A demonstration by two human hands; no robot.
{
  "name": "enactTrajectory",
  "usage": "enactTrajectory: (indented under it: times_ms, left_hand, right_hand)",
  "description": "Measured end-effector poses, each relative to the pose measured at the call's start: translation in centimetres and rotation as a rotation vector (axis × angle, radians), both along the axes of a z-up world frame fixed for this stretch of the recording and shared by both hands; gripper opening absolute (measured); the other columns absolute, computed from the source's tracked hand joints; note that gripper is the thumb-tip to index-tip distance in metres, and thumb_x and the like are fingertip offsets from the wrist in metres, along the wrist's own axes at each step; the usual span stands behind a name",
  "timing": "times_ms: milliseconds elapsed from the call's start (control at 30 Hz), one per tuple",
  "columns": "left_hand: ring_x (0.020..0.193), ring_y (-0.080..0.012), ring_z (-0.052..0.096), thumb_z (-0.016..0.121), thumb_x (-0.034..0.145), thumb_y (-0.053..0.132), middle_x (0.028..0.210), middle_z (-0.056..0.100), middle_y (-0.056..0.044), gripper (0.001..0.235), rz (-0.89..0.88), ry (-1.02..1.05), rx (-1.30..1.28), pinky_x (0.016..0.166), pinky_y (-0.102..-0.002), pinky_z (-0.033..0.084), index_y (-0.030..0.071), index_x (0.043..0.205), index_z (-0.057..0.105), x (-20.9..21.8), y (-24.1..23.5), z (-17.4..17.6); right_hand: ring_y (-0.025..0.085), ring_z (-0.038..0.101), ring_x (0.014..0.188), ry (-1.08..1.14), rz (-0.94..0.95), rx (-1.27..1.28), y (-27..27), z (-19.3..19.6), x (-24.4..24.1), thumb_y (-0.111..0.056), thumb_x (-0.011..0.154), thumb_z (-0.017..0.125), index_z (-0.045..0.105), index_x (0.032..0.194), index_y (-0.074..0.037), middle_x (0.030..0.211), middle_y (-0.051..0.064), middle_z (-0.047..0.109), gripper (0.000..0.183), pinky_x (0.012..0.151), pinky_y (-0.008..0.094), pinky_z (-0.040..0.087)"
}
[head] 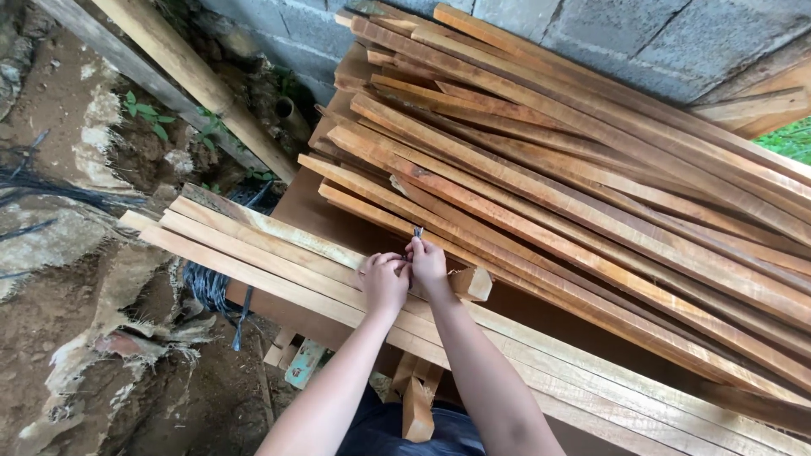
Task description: The person aligns a stack of wooden planks on a workbench and secures them with black plastic ties. They wrap the ties around the bundle, pull them tight, and knot them to hold the planks together before lifting the completed bundle.
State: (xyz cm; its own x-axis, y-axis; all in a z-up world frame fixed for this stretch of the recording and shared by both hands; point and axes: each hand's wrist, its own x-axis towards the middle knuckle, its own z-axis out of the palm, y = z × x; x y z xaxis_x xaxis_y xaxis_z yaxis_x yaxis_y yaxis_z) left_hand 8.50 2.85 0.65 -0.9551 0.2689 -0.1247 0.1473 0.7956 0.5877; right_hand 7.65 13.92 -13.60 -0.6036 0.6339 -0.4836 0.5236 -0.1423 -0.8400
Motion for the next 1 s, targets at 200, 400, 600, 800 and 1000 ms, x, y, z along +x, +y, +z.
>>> enactTrajectory:
  times_ms: [200,400,600,800,1000]
  left_hand:
    - [0.133,-0.015,0.042,0.065,0.091,0.046,0.116,0.068,0.016,0.016,-0.006,0.007,-0.245,0.116,-0.057,0.014,0.037,0.095,0.077,0.3,0.5,-3.9]
    - [0.133,-0.0163,0.047,0.064,0.093,0.05,0.115,0.069,0.012,0.021,-0.086,-0.003,-0.266,0.115,-0.058,0.014,0.033,0.095,0.078,0.0,-0.3,-2.1]
    - [0.135,-0.0168,0.046,0.065,0.093,0.048,0.116,0.069,0.009,0.021,-0.119,-0.028,-0.284,0.115,-0.058,0.016,0.033,0.097,0.077,-0.1,-0.6,-2.4]
    - [0.149,-0.0217,0.031,0.067,0.09,0.048,0.137,0.06,0.007,0.032,-0.195,-0.184,-0.25,0.117,-0.069,0.008,0.029,0.116,0.071,-0.4,-1.0,-1.6]
    - [0.149,-0.0225,0.035,0.059,0.1,0.031,0.135,0.064,0.005,0.025,-0.21,-0.156,-0.032,0.12,-0.066,0.012,0.021,0.117,0.074,-0.1,-2.7,1.2]
  right_hand:
    - [0.014,0.058,0.05,0.101,-0.155,-0.094,-0.6,-0.3,-0.7,-0.023,0.1,0.061,0.073,0.069,-0.01,0.05,0.001,0.056,0.036,0.051,0.026,0.051]
    - [0.012,0.052,0.042,0.126,-0.249,-0.187,-0.8,1.2,-1.3,-0.021,0.099,0.061,0.07,0.068,-0.006,0.047,0.001,0.049,0.036,0.043,0.025,0.048]
    - [0.013,0.054,0.043,0.147,-0.249,-0.197,-0.7,1.4,-1.4,-0.022,0.1,0.062,0.072,0.071,-0.005,0.049,0.002,0.05,0.034,0.045,0.026,0.05]
    - [0.015,0.069,0.068,-0.014,0.081,-0.11,0.1,2.9,-0.7,-0.041,0.103,0.06,0.081,0.093,-0.015,0.066,0.001,0.07,0.035,0.068,0.035,0.061]
    - [0.012,0.073,0.074,-0.144,0.305,0.182,-0.8,8.2,4.3,-0.043,0.099,0.064,0.078,0.086,-0.023,0.067,-0.007,0.074,0.028,0.071,0.032,0.062]
